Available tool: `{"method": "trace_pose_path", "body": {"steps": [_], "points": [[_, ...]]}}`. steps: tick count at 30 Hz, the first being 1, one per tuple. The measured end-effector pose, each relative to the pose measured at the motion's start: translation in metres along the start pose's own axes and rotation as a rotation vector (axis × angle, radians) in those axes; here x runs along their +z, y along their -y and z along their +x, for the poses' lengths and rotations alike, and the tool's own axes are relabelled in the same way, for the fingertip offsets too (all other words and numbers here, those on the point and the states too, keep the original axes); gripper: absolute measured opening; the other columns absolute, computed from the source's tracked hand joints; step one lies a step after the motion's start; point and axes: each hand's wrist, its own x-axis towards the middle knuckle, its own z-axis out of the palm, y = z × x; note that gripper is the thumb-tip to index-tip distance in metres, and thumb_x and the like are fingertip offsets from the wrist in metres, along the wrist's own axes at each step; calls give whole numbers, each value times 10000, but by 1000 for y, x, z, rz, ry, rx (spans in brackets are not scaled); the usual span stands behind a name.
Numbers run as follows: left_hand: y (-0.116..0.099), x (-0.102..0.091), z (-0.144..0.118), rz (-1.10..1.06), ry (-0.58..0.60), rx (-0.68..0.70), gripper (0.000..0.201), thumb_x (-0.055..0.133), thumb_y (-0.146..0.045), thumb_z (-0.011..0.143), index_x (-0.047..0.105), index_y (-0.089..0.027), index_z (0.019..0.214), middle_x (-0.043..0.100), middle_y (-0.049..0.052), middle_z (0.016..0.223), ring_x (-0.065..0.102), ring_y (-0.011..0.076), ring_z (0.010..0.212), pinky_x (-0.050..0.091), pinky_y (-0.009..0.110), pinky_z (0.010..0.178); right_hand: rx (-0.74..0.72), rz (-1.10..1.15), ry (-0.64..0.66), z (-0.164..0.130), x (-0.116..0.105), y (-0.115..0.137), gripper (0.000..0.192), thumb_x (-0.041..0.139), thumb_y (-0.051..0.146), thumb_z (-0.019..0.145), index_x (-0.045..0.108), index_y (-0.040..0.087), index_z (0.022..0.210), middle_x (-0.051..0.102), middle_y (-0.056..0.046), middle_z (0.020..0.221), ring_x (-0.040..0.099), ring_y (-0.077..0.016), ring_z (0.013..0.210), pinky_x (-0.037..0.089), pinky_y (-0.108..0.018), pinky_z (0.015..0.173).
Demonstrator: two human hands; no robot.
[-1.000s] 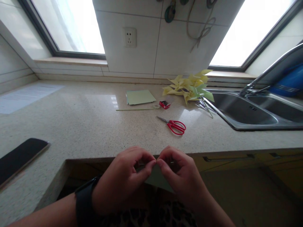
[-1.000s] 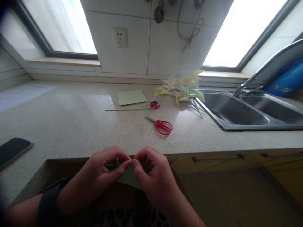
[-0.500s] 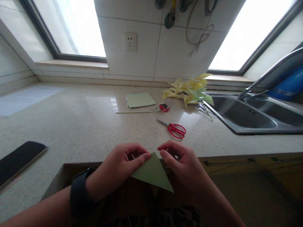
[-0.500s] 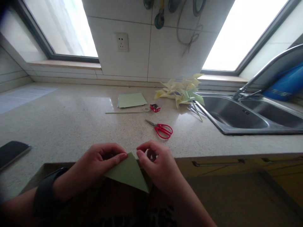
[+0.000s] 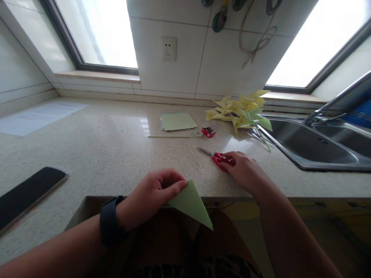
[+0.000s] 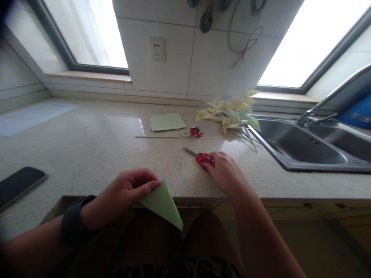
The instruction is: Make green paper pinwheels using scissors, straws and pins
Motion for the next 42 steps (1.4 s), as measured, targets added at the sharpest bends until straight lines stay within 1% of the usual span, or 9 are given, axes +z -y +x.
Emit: {"method": "trace_pose_path", "body": {"steps": [5, 8, 11, 14, 17, 22, 30, 35, 42], "points": [[1, -3, 3, 12, -20, -1, 239, 646, -398, 916, 731, -175, 923, 752, 35, 854, 664, 167, 755, 525, 277, 676, -25, 5, 113, 13, -12, -6, 213, 668, 386, 860, 768, 211, 794, 708, -98, 732, 588, -211, 649, 396, -358, 613], [0, -7, 4, 46, -34, -3, 222, 648, -378, 910, 726, -171, 891, 743, 30, 827, 657, 161, 738, 516, 268, 666, -26, 78, 157, 11, -16, -3, 270, 625, 444, 893, 755, 208, 878, 733, -81, 785, 619, -191, 655, 438, -336, 606], [0, -10, 5, 100, -61, 19, 209, 650, -360, 910, 716, -169, 856, 727, 21, 795, 639, 153, 720, 504, 263, 660, -18, 438, 232, 3, -12, 8, 315, 598, 461, 909, 675, 193, 1055, 739, -82, 922, 663, -174, 715, 510, -298, 602], [4, -12, 5, 123, -60, 32, 210, 646, -364, 920, 723, -174, 873, 732, 20, 803, 641, 154, 727, 506, 263, 661, -66, 806, 315, -6, -4, 24, 317, 732, 420, 815, 619, 195, 1008, 676, -21, 814, 616, -138, 664, 500, -246, 552], [8, -13, 5, 152, -44, 27, 220, 655, -380, 917, 741, -179, 893, 748, 26, 820, 658, 165, 751, 511, 269, 670, -130, 828, 420, -10, 4, 36, 327, 837, 371, 718, 609, 196, 873, 584, 36, 716, 535, -104, 622, 460, -215, 540], [10, -14, 6, 168, -40, 24, 193, 683, -360, 900, 772, -188, 897, 770, 25, 820, 675, 165, 746, 517, 261, 663, -202, 803, 569, -14, 5, 37, 329, 827, 391, 741, 604, 194, 881, 527, 44, 674, 456, -99, 587, 372, -216, 495], [10, -12, 5, 79, -182, 30, 126, 734, -323, 859, 784, -207, 852, 776, 4, 796, 670, 139, 704, 519, 215, 614, -359, 536, 380, -19, 7, 34, 248, 790, 381, 782, 633, 203, 854, 491, 65, 590, 402, -81, 503, 316, -221, 452], [10, -12, 6, 81, -170, 41, 78, 741, -290, 852, 788, -229, 849, 787, -9, 811, 687, 132, 716, 530, 201, 629, -448, 466, 273, -20, 9, 33, 238, 805, 396, 773, 685, 208, 856, 530, 54, 581, 427, -82, 491, 333, -235, 466], [11, -12, 4, 94, -175, 71, 59, 745, -253, 844, 795, -248, 874, 799, -20, 823, 713, 129, 733, 547, 182, 643, -522, 411, 254, -19, 8, 37, 225, 781, 404, 814, 705, 210, 900, 543, 55, 568, 454, -76, 474, 347, -224, 464]]}}
